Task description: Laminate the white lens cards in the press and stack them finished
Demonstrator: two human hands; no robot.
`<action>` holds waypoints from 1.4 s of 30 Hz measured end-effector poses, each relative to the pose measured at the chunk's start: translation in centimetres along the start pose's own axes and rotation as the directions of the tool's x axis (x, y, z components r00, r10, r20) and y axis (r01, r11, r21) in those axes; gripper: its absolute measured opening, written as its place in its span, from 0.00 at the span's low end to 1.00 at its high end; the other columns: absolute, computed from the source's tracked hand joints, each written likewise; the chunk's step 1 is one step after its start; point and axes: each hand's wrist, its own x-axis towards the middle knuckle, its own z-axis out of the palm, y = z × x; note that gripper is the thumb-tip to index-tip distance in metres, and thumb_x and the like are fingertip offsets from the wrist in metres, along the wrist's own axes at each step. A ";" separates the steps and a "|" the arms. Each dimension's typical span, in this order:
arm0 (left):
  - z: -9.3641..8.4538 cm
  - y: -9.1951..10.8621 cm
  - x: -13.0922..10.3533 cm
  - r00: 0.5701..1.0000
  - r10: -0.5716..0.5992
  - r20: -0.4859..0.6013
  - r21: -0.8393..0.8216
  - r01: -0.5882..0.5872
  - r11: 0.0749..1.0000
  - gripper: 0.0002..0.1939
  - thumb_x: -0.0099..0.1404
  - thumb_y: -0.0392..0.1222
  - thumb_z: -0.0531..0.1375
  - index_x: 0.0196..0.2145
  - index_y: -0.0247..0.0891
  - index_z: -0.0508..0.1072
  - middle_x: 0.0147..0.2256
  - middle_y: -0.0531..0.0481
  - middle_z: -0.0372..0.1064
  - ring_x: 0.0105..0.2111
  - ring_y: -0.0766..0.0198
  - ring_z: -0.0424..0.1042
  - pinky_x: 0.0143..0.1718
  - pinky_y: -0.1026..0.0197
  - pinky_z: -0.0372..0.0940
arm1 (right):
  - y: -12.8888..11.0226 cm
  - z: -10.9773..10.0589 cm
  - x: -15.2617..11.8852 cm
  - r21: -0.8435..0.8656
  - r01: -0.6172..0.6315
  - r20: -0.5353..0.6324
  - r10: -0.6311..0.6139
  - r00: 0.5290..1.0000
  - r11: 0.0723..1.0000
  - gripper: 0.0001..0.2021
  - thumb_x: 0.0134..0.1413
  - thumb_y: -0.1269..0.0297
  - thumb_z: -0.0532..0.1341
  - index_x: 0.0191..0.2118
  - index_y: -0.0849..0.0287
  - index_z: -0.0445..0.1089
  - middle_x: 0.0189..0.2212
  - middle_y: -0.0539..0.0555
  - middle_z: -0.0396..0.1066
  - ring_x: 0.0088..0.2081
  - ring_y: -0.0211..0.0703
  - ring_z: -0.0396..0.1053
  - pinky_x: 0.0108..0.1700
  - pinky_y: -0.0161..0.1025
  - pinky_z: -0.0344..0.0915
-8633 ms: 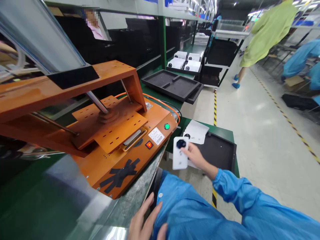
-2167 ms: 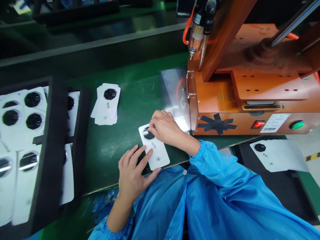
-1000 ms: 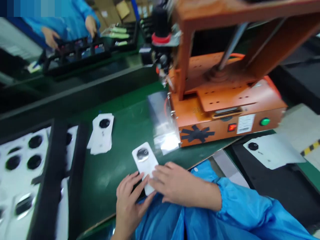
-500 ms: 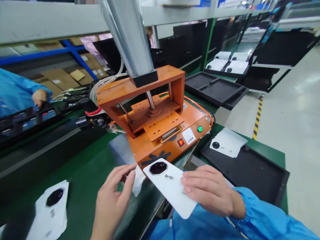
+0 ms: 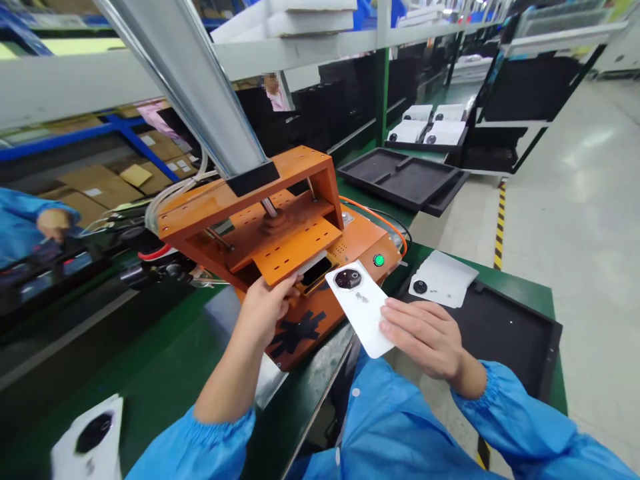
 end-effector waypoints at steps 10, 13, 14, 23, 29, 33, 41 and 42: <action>4.9 0.6 0.8 0.958 0.071 -0.277 -0.258 -0.145 0.955 0.29 0.54 0.48 0.67 0.52 0.38 0.68 0.35 0.50 0.73 0.24 0.69 0.68 0.23 0.67 0.60 | 4.3 7.0 2.9 -0.007 0.080 -0.093 -0.080 0.992 0.997 0.14 0.66 0.71 0.57 0.50 0.52 0.77 0.49 0.56 0.80 0.55 0.47 0.76 0.49 0.44 0.75; 3.1 -0.9 -5.5 0.986 0.057 -0.154 -0.208 -0.089 0.974 0.36 0.61 0.48 0.64 0.65 0.42 0.60 0.39 0.48 0.77 0.29 0.64 0.75 0.30 0.64 0.68 | 5.5 9.1 4.6 0.041 0.112 -0.086 -0.109 0.990 0.993 0.15 0.68 0.70 0.56 0.51 0.52 0.77 0.51 0.57 0.79 0.57 0.46 0.75 0.50 0.43 0.73; 2.1 -1.8 -7.9 0.991 0.037 -0.125 -0.138 -0.055 0.989 0.33 0.64 0.50 0.61 0.65 0.43 0.61 0.40 0.47 0.77 0.30 0.64 0.75 0.29 0.63 0.69 | 5.8 9.8 5.3 0.070 0.127 -0.078 -0.122 0.989 0.989 0.15 0.68 0.69 0.55 0.52 0.52 0.77 0.51 0.57 0.79 0.57 0.46 0.74 0.51 0.44 0.73; -6.6 -7.0 -15.8 0.548 0.314 -0.775 0.302 -0.114 0.946 0.17 0.66 0.44 0.58 0.48 0.40 0.80 0.50 0.47 0.72 0.37 0.58 0.74 0.27 0.60 0.68 | 8.2 14.5 11.5 0.347 0.023 0.308 -0.137 0.942 0.938 0.20 0.73 0.64 0.47 0.53 0.56 0.77 0.55 0.58 0.76 0.57 0.46 0.73 0.57 0.47 0.69; -9.3 -9.3 -13.1 0.558 0.565 -0.608 0.702 0.045 0.711 0.24 0.69 0.48 0.55 0.57 0.36 0.76 0.50 0.39 0.69 0.51 0.48 0.71 0.55 0.45 0.67 | 8.4 12.8 13.5 0.392 0.016 0.418 -0.194 0.887 0.920 0.16 0.64 0.71 0.56 0.51 0.57 0.78 0.52 0.55 0.78 0.54 0.45 0.75 0.59 0.45 0.68; -8.5 -10.4 -11.2 0.636 0.702 -0.322 0.913 0.013 0.407 0.42 0.65 0.57 0.61 0.66 0.22 0.62 0.55 0.23 0.63 0.57 0.34 0.62 0.57 0.35 0.61 | 7.2 11.7 13.6 0.366 0.036 0.470 -0.218 0.856 0.930 0.20 0.56 0.70 0.60 0.54 0.57 0.76 0.59 0.58 0.72 0.61 0.53 0.69 0.65 0.55 0.60; -3.2 -8.9 -9.2 0.731 0.557 -0.395 0.890 0.154 0.429 0.66 0.51 0.75 0.64 0.71 0.23 0.50 0.56 0.18 0.57 0.54 0.23 0.59 0.49 0.25 0.59 | 8.5 11.8 2.4 0.180 -0.629 -0.341 0.647 0.682 0.757 0.13 0.62 0.58 0.62 0.50 0.55 0.72 0.51 0.60 0.70 0.56 0.55 0.68 0.59 0.56 0.64; -2.9 -8.8 -9.1 0.735 0.541 -0.409 0.882 0.167 0.441 0.66 0.51 0.76 0.63 0.71 0.23 0.51 0.54 0.19 0.57 0.53 0.23 0.59 0.48 0.24 0.60 | 9.1 11.9 1.0 0.188 -0.697 -0.362 0.708 0.606 0.692 0.16 0.60 0.55 0.63 0.50 0.56 0.70 0.50 0.60 0.70 0.55 0.55 0.68 0.57 0.55 0.65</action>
